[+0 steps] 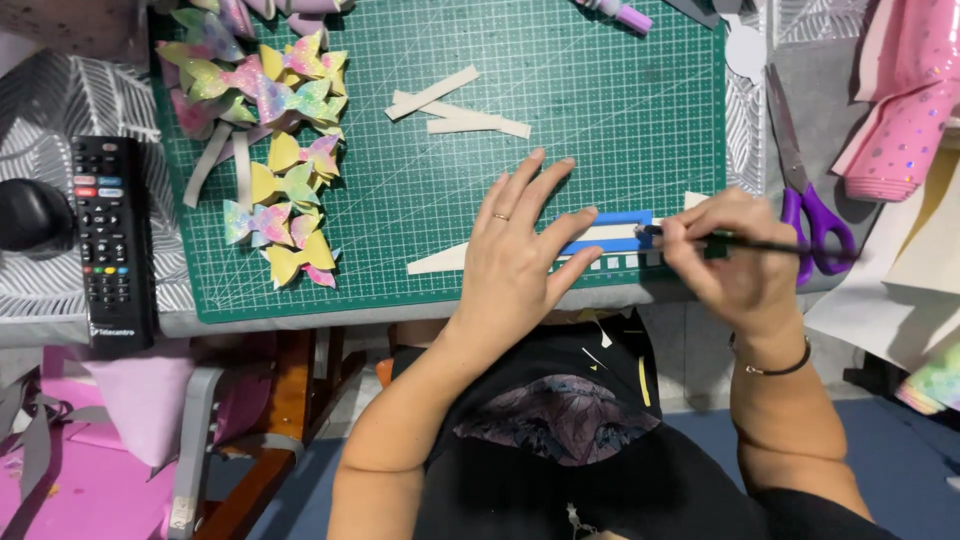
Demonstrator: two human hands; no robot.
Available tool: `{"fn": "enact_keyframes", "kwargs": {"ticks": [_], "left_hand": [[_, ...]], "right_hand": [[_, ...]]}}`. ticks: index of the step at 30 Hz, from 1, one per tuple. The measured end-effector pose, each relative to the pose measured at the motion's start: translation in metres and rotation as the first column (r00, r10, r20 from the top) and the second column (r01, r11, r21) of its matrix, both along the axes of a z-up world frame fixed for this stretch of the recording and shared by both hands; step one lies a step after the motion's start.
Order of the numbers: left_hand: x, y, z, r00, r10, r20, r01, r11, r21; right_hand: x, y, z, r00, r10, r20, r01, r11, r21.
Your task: Cutting and marking material strips using a template and scissors to create craft items
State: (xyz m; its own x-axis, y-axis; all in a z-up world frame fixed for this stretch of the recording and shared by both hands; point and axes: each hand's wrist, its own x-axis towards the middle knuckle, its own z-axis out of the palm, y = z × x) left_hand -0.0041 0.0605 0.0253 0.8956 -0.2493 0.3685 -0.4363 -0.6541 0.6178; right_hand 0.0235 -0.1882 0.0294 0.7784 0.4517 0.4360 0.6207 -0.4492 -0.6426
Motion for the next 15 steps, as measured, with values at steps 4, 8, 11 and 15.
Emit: {"fn": "enact_keyframes", "kwargs": {"ticks": [4, 8, 11, 15], "left_hand": [[0.000, 0.001, 0.000, 1.000, 0.004, 0.005, -0.004, 1.000, 0.005], [0.001, -0.001, -0.001, 1.000, -0.006, 0.008, 0.006, 1.000, 0.000], [0.000, 0.000, -0.001, 1.000, 0.000, 0.006, 0.000, 1.000, 0.004], [0.000, -0.001, 0.000, 1.000, 0.002, 0.010, -0.002, 1.000, -0.001]], "right_hand": [[0.002, -0.005, -0.002, 0.994, -0.028, -0.102, 0.034, 0.997, 0.065], [0.001, -0.006, 0.000, 0.993, -0.006, -0.117, 0.007, 1.000, 0.002], [0.003, -0.001, 0.004, 0.991, -0.002, -0.132, -0.001, 1.000, -0.020], [0.010, 0.007, 0.004, 0.986, 0.108, -0.127, -0.114, 0.992, -0.047]]}}
